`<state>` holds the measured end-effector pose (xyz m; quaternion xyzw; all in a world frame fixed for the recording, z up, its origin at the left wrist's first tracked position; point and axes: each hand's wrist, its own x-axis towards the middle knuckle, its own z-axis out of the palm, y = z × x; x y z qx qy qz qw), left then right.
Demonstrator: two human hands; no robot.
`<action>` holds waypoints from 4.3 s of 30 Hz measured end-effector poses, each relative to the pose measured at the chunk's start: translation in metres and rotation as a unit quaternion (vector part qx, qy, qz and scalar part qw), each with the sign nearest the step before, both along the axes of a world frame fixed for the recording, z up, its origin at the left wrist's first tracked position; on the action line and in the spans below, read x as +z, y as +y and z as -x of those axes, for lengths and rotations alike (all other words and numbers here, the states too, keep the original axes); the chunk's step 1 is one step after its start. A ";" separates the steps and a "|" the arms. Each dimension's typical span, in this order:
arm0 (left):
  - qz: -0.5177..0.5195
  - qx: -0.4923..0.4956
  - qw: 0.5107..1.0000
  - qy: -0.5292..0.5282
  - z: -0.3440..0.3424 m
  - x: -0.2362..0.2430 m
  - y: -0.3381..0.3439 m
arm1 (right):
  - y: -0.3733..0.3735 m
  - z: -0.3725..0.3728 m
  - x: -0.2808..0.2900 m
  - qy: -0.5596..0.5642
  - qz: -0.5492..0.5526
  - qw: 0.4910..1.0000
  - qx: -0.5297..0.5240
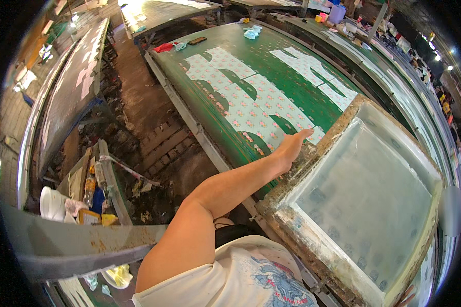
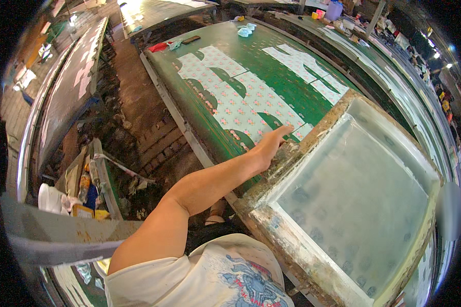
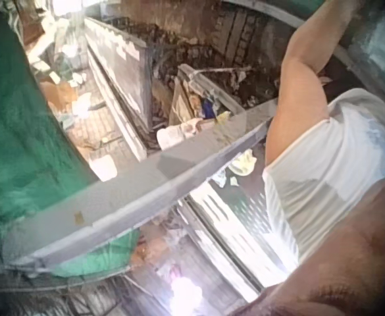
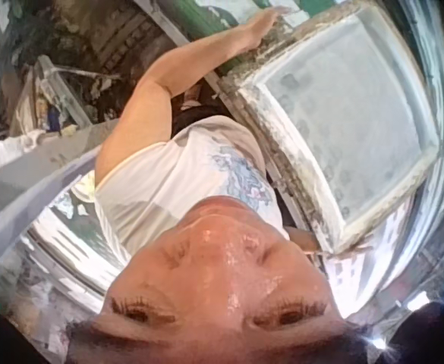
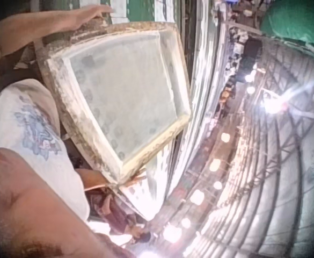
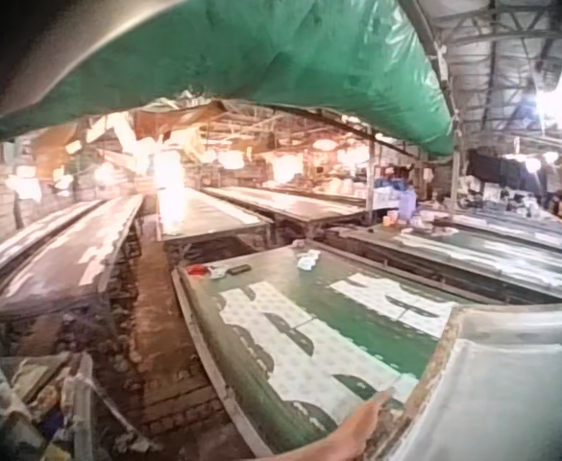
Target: The person repeatedly places a screen-printing frame onto a patterned conveyor belt, pulls a squeegee across the frame to spread ink, lifts the frame, and repeats the cycle. The person then carries the frame away from the conveyor toward a workbench area.
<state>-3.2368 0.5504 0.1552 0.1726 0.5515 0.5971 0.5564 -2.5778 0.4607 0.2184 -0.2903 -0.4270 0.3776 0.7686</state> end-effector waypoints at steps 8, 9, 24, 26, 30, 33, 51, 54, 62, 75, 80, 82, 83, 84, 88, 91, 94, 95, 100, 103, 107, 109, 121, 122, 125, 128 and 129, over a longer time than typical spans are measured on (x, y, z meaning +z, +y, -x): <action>-0.002 -0.030 0.998 -0.049 0.069 0.020 0.004 | -0.045 0.023 0.019 0.228 -0.072 0.967 0.083; -0.008 -0.078 0.992 -0.094 0.083 0.013 0.010 | -0.054 0.022 0.020 0.309 -0.093 0.937 0.131; 0.013 -0.061 0.998 -0.030 0.115 -0.010 0.030 | -0.081 0.129 0.038 0.042 0.086 0.988 -0.123; 0.027 -0.047 0.999 0.001 0.127 -0.016 0.035 | -0.075 0.153 0.051 0.071 0.162 0.976 -0.127; 0.027 -0.069 0.997 -0.004 0.159 -0.009 0.036 | -0.064 0.113 -0.001 -0.055 0.145 0.986 -0.062; 0.020 -0.042 0.999 0.008 0.183 -0.019 0.046 | -0.054 0.060 -0.078 -0.113 0.119 0.984 -0.074; -0.034 0.054 0.998 -0.026 0.422 -0.020 -0.028 | 0.075 0.295 -0.059 -0.137 -0.006 0.974 0.178; 0.053 0.124 0.989 0.057 0.470 0.018 -0.061 | 0.086 0.410 -0.034 -0.202 0.017 0.978 0.049; 0.038 0.220 0.973 0.051 0.615 0.030 -0.166 | 0.145 0.651 0.007 0.004 -0.048 0.977 0.208; 0.113 0.439 0.889 0.063 0.727 0.061 -0.272 | 0.252 0.891 -0.025 0.067 -0.094 0.880 0.460; 0.104 0.488 0.864 0.066 0.850 0.008 -0.299 | 0.255 1.010 -0.028 0.078 -0.083 0.868 0.483; 0.095 0.444 0.889 0.058 0.874 0.033 -0.304 | 0.248 1.052 -0.021 0.084 -0.029 0.884 0.459; 0.070 0.426 0.901 0.045 0.898 0.028 -0.326 | 0.250 1.070 -0.029 0.084 -0.030 0.872 0.482; 0.080 0.439 0.894 0.047 0.919 0.029 -0.334 | 0.255 1.088 -0.031 0.081 -0.035 0.866 0.492; 0.116 0.473 0.872 0.048 0.974 0.048 -0.341 | 0.265 1.161 -0.029 0.085 -0.026 0.853 0.513; 0.112 0.465 0.874 0.087 1.013 0.065 -0.352 | 0.258 1.215 -0.018 0.094 -0.026 0.857 0.505; 0.068 0.453 0.883 0.106 1.063 0.078 -0.360 | 0.245 1.270 -0.010 0.100 -0.004 0.880 0.465; 0.049 0.441 0.890 0.104 1.085 0.078 -0.361 | 0.250 1.288 -0.010 0.098 -0.014 0.874 0.477; -0.032 0.453 0.875 0.167 1.235 0.049 -0.371 | 0.279 1.387 -0.043 0.089 -0.053 0.855 0.509; 0.020 0.480 0.846 0.233 1.319 0.065 -0.367 | 0.267 1.461 -0.045 0.105 -0.029 0.852 0.512; 0.045 0.403 0.888 0.215 1.403 0.075 -0.306 | 0.259 1.508 -0.052 0.179 -0.009 0.849 0.496; 0.035 0.363 0.913 0.181 1.429 0.076 -0.272 | 0.261 1.517 -0.061 0.150 -0.026 0.866 0.477; 0.052 0.261 0.942 0.204 1.531 0.065 -0.007 | 0.273 1.528 -0.041 0.171 -0.059 0.933 0.312; 0.046 0.238 0.948 0.208 1.546 0.067 0.016 | 0.278 1.527 -0.045 0.177 -0.064 0.936 0.297; 0.059 0.162 0.964 0.201 1.585 0.068 0.088 | 0.283 1.519 -0.050 0.193 -0.068 0.946 0.250; 0.023 0.034 0.987 0.155 1.550 0.090 0.161 | 0.279 1.509 -0.050 0.180 -0.071 0.964 0.181; -0.009 0.034 0.988 0.151 1.527 0.096 0.189 | 0.281 1.501 -0.053 0.174 -0.070 0.970 0.157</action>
